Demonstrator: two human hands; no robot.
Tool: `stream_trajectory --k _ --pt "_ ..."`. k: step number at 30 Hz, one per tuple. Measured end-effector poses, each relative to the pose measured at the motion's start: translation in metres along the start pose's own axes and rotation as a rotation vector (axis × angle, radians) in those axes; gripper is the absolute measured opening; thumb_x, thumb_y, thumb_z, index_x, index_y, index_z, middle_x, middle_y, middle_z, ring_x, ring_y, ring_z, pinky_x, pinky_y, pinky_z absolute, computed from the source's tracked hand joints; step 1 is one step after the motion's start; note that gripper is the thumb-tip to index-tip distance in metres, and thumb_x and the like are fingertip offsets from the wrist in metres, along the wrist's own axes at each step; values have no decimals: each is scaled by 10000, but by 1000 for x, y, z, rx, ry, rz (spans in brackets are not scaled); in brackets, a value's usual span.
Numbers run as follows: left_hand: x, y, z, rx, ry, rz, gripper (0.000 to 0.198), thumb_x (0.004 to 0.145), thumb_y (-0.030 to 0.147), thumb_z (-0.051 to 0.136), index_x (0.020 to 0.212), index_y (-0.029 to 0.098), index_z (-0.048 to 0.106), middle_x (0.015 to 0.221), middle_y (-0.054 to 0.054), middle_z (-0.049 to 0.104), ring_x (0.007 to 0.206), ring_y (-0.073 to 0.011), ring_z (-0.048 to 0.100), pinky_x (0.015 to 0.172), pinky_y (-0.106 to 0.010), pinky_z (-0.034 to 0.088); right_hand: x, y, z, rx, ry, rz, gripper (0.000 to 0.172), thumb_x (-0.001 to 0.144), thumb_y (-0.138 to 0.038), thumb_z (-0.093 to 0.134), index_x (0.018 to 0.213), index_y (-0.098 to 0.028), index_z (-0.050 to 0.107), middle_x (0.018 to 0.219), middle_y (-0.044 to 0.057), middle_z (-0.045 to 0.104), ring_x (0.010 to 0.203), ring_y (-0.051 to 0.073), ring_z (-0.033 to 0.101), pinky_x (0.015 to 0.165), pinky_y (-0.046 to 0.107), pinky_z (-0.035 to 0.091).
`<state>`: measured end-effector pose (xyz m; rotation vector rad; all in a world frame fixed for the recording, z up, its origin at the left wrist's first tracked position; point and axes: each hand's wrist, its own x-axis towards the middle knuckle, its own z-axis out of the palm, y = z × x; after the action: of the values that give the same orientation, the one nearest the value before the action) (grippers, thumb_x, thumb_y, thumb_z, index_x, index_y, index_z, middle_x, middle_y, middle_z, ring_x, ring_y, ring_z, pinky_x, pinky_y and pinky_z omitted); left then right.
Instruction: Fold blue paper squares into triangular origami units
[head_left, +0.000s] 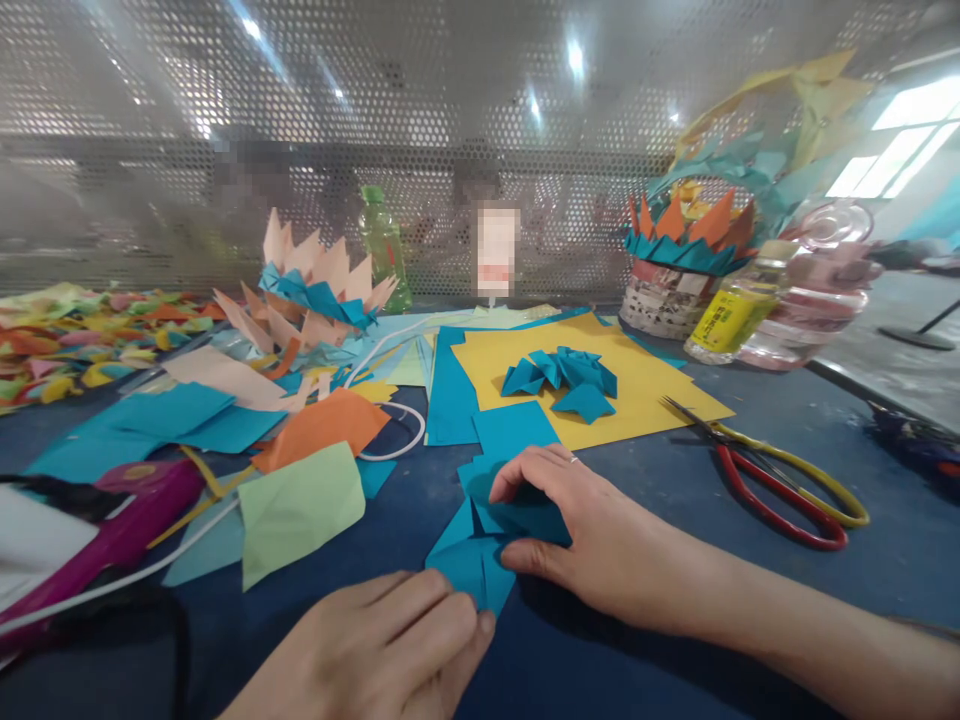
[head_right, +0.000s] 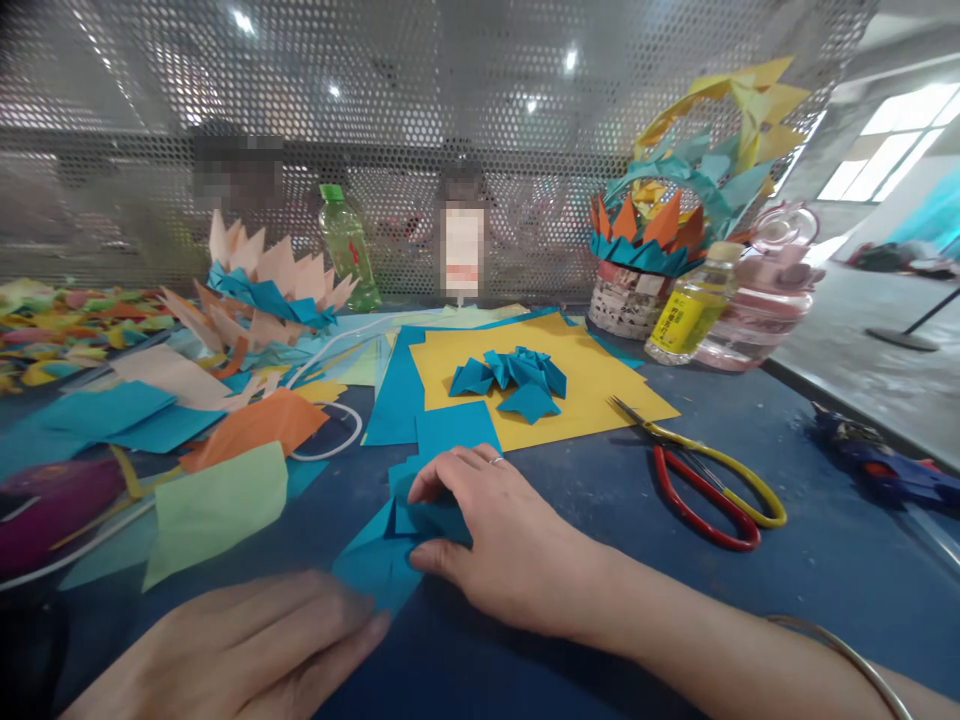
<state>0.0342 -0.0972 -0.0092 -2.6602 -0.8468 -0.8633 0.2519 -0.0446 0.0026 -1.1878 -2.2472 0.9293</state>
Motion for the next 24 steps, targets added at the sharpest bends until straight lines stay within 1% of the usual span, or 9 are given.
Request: stream_trajectory --k 1,2,3,6,8,10,14,18,24 --pt "-1 0 3 7 -8 5 352 1040 206 321 945 254 656 642 34 603 560 -110 636 570 -171 561 0 1 -1 5 -8 -5 266 805 -133 717 1017 -228 587 1064 8 637 1021 204 556 917 370 448" --pt "-2 0 7 10 100 21 354 1031 189 328 880 259 641 597 45 573 489 -99 598 508 -157 535 0 1 -1 5 -13 -11 257 811 -118 693 1019 -227 589 1063 12 639 1018 202 558 915 368 452" --pt "-3 0 12 23 154 -7 345 1021 176 343 846 260 628 595 46 574 475 -99 595 490 -158 530 -1 1 -1 -1 -11 -17 252 810 -118 682 1020 -225 591 1060 16 640 1018 204 559 922 373 452" --pt "-7 0 22 54 167 -8 300 1002 175 383 840 264 620 625 49 602 476 -98 608 481 -160 533 -2 -1 3 -41 13 -16 320 749 -236 765 1025 -224 604 1083 39 627 1059 245 540 960 424 439" --pt "-8 -1 23 55 164 0 312 1006 179 374 833 264 620 617 55 597 467 -93 603 482 -155 532 -2 -3 5 -59 18 5 408 695 -321 819 1035 -229 613 1110 49 615 1086 271 522 976 458 428" --pt "-7 -1 22 37 163 -4 330 1012 177 362 830 263 624 589 63 576 454 -88 594 485 -150 530 -2 -5 6 -58 6 21 421 696 -338 823 1046 -232 615 1127 50 611 1096 274 520 988 471 422" --pt "-6 -2 18 14 171 5 296 1005 152 398 871 257 640 579 62 575 484 -99 613 508 -155 542 -1 -3 0 -29 -29 -3 376 750 -254 785 1075 -221 600 1130 39 631 1093 249 541 999 454 430" --pt "-9 -2 18 2 162 40 245 993 133 442 918 251 643 624 56 605 550 -109 641 551 -154 552 -1 2 -7 19 -57 -31 348 804 -108 682 1121 -213 588 1169 44 638 1111 228 563 1008 426 452" --pt "-9 -3 19 -3 144 12 279 990 123 434 833 247 629 594 56 564 548 -112 618 571 -165 546 1 1 -13 17 -85 -42 352 796 -56 649 1114 -197 600 1164 53 646 1119 225 576 1012 412 461"
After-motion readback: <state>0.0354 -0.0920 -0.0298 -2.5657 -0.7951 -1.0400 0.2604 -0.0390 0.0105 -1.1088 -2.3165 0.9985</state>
